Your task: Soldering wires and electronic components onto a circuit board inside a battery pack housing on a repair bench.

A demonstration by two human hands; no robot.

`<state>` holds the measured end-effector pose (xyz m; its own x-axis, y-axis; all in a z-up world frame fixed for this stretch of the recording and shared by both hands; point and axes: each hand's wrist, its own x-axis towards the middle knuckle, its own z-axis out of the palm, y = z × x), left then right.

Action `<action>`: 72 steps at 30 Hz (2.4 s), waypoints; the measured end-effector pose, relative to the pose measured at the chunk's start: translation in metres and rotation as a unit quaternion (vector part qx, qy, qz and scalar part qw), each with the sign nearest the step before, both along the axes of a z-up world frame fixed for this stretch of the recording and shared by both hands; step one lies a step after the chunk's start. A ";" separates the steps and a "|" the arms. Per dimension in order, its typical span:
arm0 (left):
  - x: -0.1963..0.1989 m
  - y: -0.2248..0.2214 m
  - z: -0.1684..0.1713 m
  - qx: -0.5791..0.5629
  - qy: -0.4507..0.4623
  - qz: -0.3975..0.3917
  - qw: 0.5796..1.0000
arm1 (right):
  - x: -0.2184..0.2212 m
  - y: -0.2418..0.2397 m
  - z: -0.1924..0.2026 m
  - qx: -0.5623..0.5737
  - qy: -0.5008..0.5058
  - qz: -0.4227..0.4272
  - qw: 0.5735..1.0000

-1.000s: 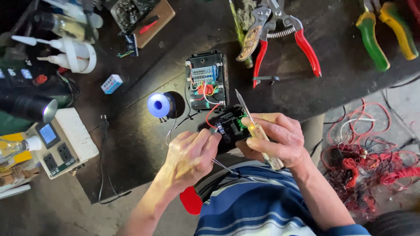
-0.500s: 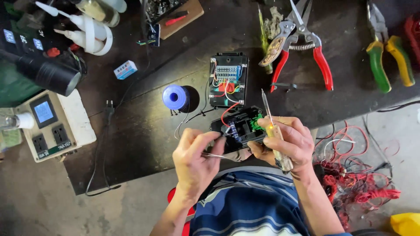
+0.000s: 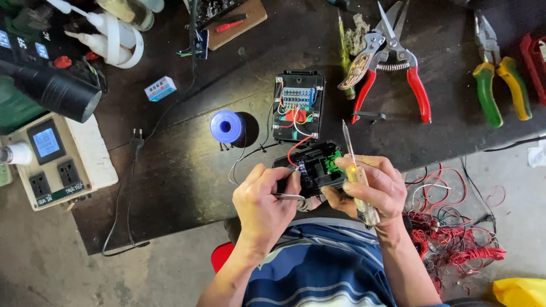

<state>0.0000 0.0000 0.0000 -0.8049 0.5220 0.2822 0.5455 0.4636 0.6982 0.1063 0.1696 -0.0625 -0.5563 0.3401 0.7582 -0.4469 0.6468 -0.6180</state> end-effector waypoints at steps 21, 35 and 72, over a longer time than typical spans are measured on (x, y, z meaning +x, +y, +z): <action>-0.003 0.000 -0.008 -0.074 -0.025 0.008 0.997 | -0.004 -0.002 -0.002 0.014 0.011 -0.028 0.999; -0.004 -0.005 -0.004 -0.018 -0.013 0.006 1.000 | -0.002 -0.003 -0.005 0.017 0.010 -0.026 0.999; -0.052 -0.148 -0.023 -0.162 0.139 0.057 0.975 | 0.010 -0.003 -0.026 -0.215 0.093 0.018 0.972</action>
